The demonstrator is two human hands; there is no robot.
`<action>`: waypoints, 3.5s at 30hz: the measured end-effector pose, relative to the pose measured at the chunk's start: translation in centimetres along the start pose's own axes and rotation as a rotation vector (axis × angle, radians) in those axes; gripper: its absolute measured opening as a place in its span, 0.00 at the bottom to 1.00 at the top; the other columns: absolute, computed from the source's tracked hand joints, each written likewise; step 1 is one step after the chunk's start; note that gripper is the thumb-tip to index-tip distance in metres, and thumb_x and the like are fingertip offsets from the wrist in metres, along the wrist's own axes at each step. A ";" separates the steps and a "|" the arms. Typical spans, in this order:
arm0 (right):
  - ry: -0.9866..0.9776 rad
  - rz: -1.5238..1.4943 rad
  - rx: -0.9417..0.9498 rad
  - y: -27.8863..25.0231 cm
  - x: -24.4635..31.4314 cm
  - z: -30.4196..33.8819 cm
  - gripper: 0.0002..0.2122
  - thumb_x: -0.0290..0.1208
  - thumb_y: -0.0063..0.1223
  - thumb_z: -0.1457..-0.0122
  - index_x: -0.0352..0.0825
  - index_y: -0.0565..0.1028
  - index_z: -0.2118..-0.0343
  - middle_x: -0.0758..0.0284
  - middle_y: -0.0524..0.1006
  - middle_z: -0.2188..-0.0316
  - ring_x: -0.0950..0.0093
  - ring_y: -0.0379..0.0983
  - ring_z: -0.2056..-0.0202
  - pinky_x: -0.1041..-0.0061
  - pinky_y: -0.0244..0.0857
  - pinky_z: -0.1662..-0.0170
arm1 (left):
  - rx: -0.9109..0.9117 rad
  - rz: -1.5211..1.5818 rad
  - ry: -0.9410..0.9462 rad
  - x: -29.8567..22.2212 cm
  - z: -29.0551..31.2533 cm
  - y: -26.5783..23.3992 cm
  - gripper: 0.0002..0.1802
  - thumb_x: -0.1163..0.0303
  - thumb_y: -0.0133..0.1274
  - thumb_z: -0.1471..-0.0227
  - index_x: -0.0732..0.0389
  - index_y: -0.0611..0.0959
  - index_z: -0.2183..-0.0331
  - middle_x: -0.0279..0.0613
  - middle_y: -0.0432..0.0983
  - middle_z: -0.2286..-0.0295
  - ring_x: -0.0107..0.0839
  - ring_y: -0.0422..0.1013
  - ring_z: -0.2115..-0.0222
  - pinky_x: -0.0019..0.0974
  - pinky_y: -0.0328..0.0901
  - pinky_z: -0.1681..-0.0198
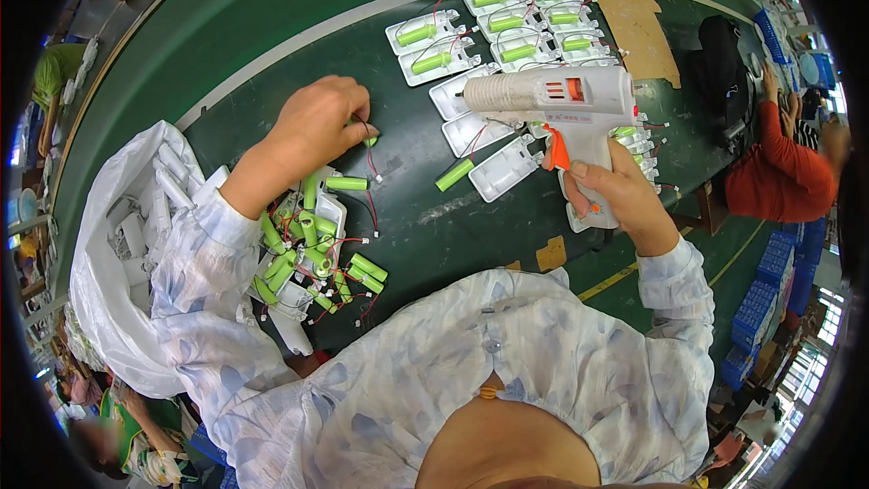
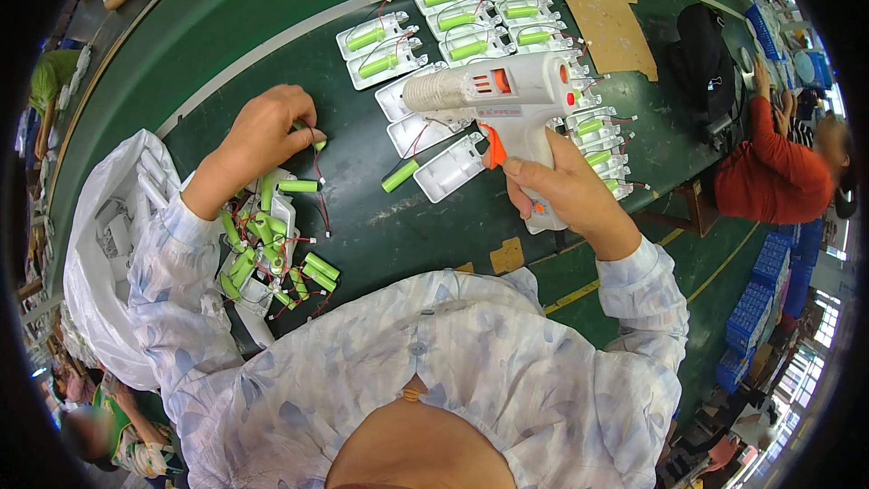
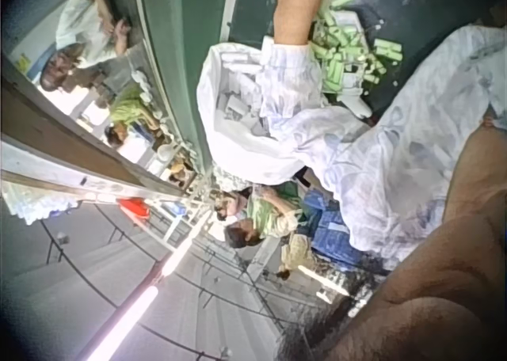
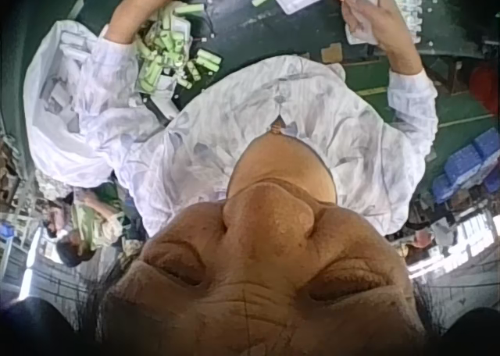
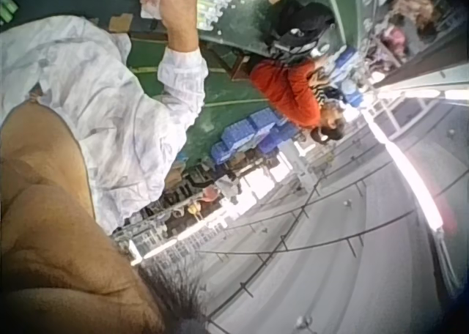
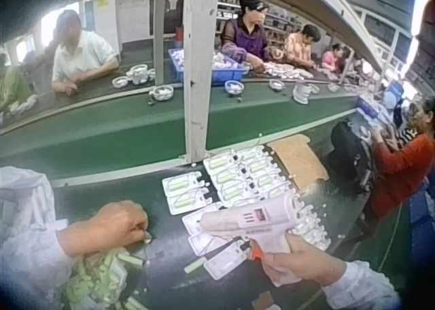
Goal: The person applies glue to rechargeable batteries with a glue gun, then mounts the batteries into plastic casings by hand on an assembly line.
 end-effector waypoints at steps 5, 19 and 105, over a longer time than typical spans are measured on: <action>0.009 0.045 0.016 0.2 0.2 0.0 0.12 0.34 0.49 0.38 0.29 0.71 0.58 0.69 0.71 0.81 0.81 0.66 0.82 0.80 0.60 0.77 | 0.097 -0.032 0.036 -0.9 0.6 1.2 0.07 0.72 0.61 0.57 0.62 0.79 0.74 0.43 0.74 0.73 0.45 0.72 0.67 0.46 0.67 0.66; -0.078 -0.099 -0.072 -0.4 0.7 0.7 0.16 0.33 0.50 0.39 0.27 0.71 0.53 0.62 0.79 0.66 0.79 0.70 0.80 0.79 0.64 0.76 | 0.148 -0.015 0.160 -3.1 1.5 1.7 0.09 0.73 0.63 0.58 0.61 0.82 0.70 0.42 0.71 0.73 0.43 0.72 0.70 0.44 0.67 0.69; 0.072 0.107 -0.037 -0.6 -3.2 4.4 0.16 0.39 0.53 0.39 0.28 0.70 0.58 0.66 0.73 0.73 0.80 0.66 0.81 0.79 0.61 0.77 | -0.031 0.136 0.058 -7.9 -2.0 2.9 0.06 0.71 0.59 0.52 0.63 0.81 0.72 0.47 0.75 0.73 0.49 0.73 0.71 0.47 0.67 0.69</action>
Point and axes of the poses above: each hand's wrist, its own z-axis away from the middle knuckle, its own y-axis out of the palm, x = y × z, the point moved 8 cm from there along -z, towards the middle knuckle
